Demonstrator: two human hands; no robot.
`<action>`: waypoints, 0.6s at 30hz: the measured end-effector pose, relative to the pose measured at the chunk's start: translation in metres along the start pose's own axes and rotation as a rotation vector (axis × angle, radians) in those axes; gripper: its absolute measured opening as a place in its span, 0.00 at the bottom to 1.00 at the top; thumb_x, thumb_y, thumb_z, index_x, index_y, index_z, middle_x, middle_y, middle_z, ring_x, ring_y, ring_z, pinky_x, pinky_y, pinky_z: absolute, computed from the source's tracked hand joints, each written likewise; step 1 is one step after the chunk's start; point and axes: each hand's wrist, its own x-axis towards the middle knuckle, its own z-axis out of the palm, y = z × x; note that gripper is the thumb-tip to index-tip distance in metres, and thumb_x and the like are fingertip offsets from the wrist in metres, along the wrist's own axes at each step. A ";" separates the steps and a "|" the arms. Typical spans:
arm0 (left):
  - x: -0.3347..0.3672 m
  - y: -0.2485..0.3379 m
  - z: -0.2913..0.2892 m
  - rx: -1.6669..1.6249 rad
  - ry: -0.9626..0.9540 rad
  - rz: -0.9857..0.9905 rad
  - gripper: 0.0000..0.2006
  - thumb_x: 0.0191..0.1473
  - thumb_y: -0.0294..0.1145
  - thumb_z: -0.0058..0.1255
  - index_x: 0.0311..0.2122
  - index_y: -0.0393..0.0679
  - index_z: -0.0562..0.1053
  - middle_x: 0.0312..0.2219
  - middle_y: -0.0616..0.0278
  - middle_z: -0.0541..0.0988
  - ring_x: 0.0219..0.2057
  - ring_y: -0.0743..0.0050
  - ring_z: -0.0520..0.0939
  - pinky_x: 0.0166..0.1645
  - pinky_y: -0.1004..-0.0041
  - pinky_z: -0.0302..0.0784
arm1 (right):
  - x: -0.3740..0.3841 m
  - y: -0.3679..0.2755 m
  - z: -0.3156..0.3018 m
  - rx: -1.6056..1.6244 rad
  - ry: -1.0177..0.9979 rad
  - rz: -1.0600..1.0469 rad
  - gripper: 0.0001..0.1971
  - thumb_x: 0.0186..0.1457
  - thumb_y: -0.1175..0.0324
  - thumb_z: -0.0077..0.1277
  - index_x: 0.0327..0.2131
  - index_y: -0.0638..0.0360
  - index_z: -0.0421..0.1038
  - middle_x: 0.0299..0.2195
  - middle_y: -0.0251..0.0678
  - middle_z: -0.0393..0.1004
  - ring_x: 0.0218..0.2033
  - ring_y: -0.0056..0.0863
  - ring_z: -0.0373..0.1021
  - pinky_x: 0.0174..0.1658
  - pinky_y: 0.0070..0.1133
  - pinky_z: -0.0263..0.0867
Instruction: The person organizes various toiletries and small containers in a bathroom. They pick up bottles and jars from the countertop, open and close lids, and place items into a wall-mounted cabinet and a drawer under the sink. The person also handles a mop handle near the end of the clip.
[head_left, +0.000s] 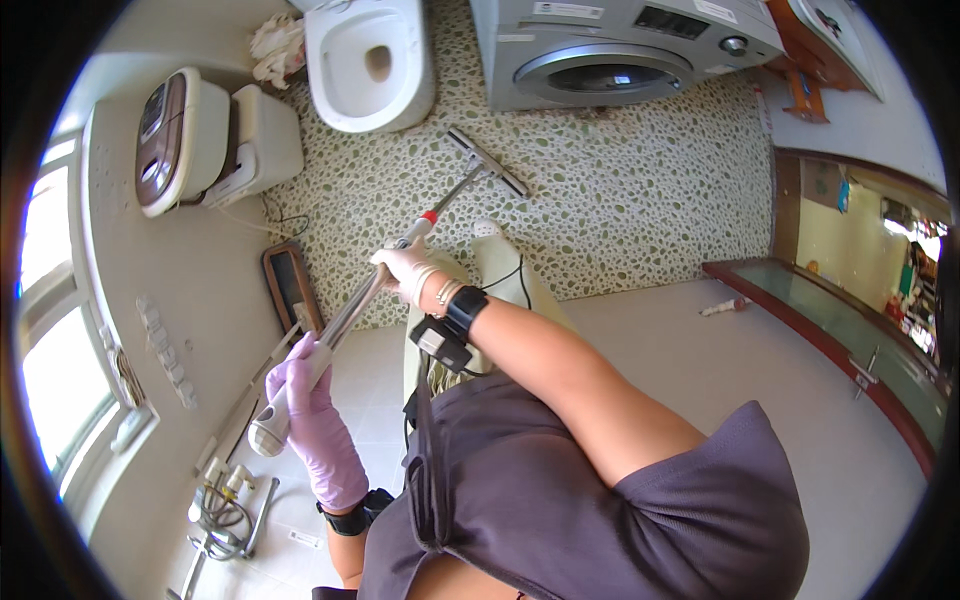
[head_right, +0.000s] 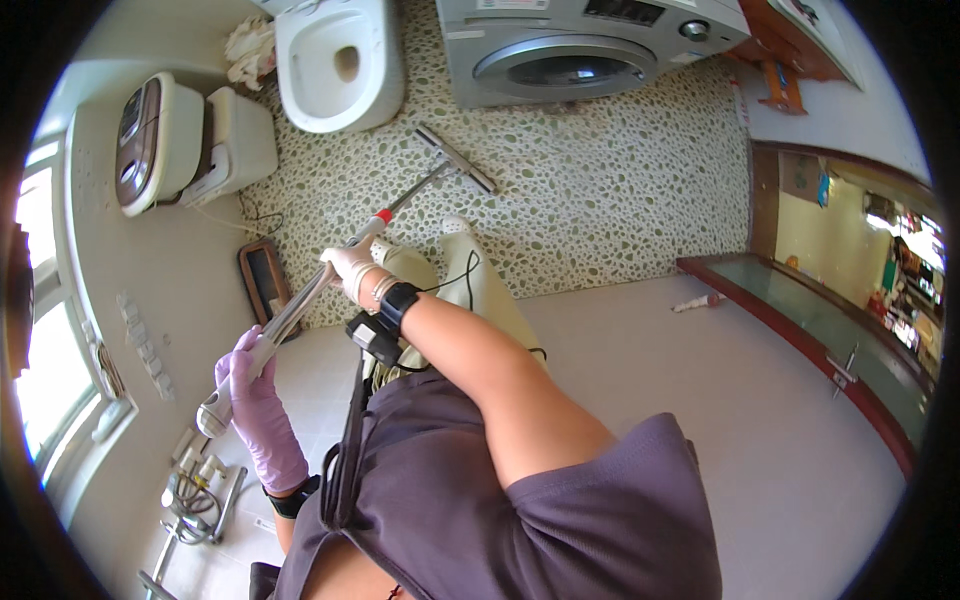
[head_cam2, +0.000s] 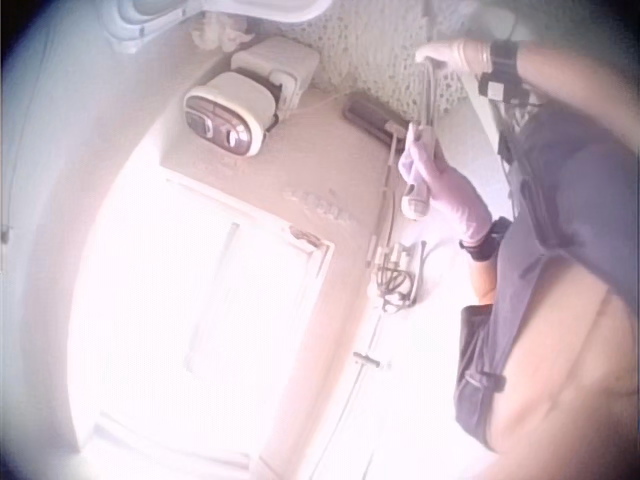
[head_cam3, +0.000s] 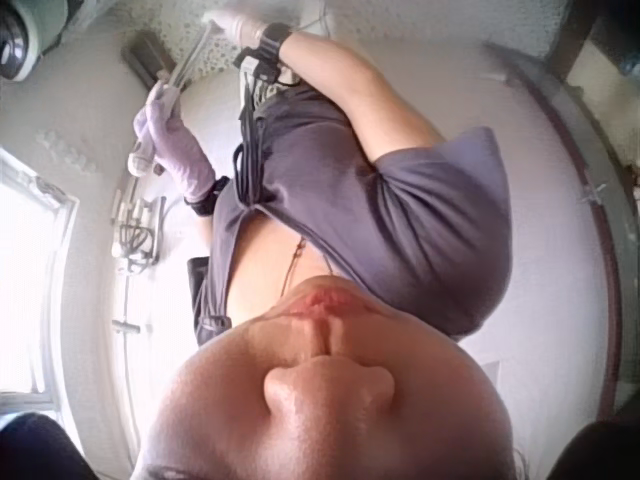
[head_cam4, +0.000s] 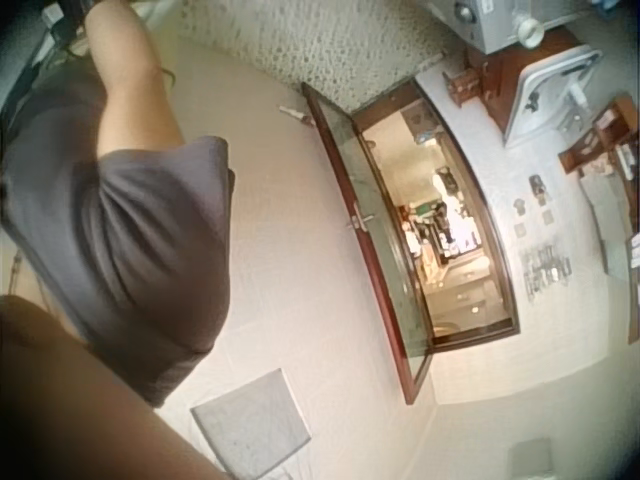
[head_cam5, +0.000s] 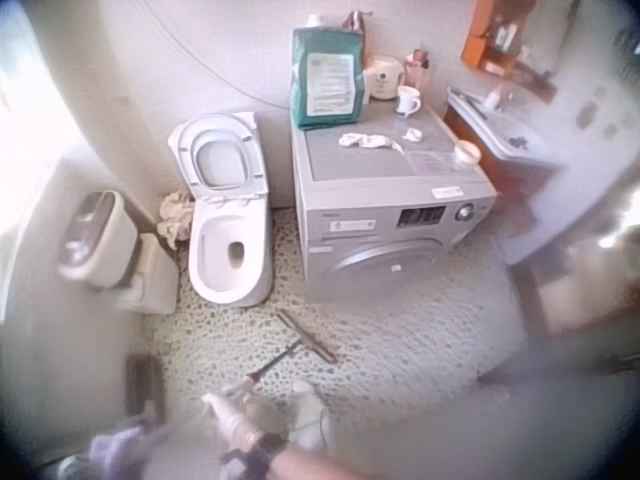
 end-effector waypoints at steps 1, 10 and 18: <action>-0.007 0.006 0.000 0.040 0.005 0.012 0.07 0.58 0.33 0.49 0.36 0.40 0.73 0.42 0.50 0.77 0.50 0.61 0.75 0.52 0.67 0.73 | -0.003 0.000 -0.005 -0.086 -0.038 0.012 0.28 0.48 0.74 0.57 0.48 0.61 0.51 0.26 0.34 0.71 0.25 0.25 0.71 0.30 0.26 0.74; -0.031 0.034 0.010 0.127 -0.394 0.164 0.03 0.53 0.18 0.49 0.32 0.38 0.69 0.39 0.50 0.80 0.53 0.47 0.74 0.61 0.51 0.63 | -0.051 -0.021 -0.066 0.142 -0.223 0.021 0.04 0.56 0.73 0.52 0.29 0.61 0.71 0.26 0.34 0.73 0.30 0.28 0.73 0.39 0.27 0.75; -0.017 -0.003 0.082 -0.015 -0.825 0.082 0.04 0.55 0.17 0.52 0.36 0.37 0.72 0.41 0.57 0.79 0.52 0.65 0.75 0.57 0.68 0.68 | -0.057 -0.067 -0.176 0.256 0.030 -0.114 0.05 0.57 0.76 0.50 0.36 0.65 0.66 0.32 0.38 0.70 0.35 0.31 0.70 0.48 0.28 0.71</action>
